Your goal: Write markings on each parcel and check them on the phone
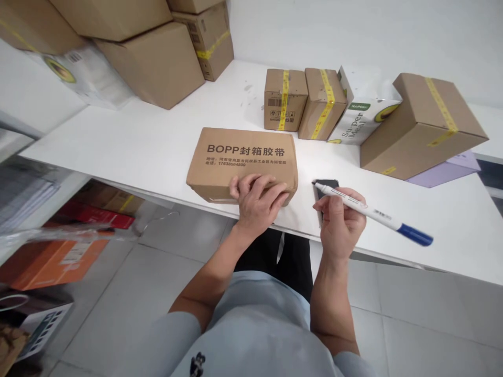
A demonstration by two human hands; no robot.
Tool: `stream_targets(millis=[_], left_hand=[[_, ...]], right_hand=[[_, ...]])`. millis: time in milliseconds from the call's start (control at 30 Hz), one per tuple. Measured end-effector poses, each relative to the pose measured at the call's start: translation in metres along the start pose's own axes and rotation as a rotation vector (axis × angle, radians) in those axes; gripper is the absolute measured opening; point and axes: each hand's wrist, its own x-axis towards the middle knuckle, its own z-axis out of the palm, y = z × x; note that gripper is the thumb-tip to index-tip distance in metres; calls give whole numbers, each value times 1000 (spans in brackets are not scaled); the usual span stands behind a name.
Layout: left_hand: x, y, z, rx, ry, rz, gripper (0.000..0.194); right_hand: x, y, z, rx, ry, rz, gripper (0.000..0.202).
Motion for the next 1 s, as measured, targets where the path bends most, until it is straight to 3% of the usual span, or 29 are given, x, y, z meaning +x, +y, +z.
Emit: stream_targets(millis=[333, 500, 633, 1000], left_hand=[[-8, -6, 2, -21, 30, 35, 6], [-8, -5, 2, 33, 79, 77, 9], [-8, -4, 1, 40, 38, 48, 9], [-8, -4, 2, -57, 28, 6, 10]], right_hand=[[-5, 10, 23, -202, 13, -115, 32], [-7, 10, 24, -288, -56, -192, 29], [-7, 15, 24, -348, -98, -185, 27], [-5, 19, 26, -317, -103, -195, 26]])
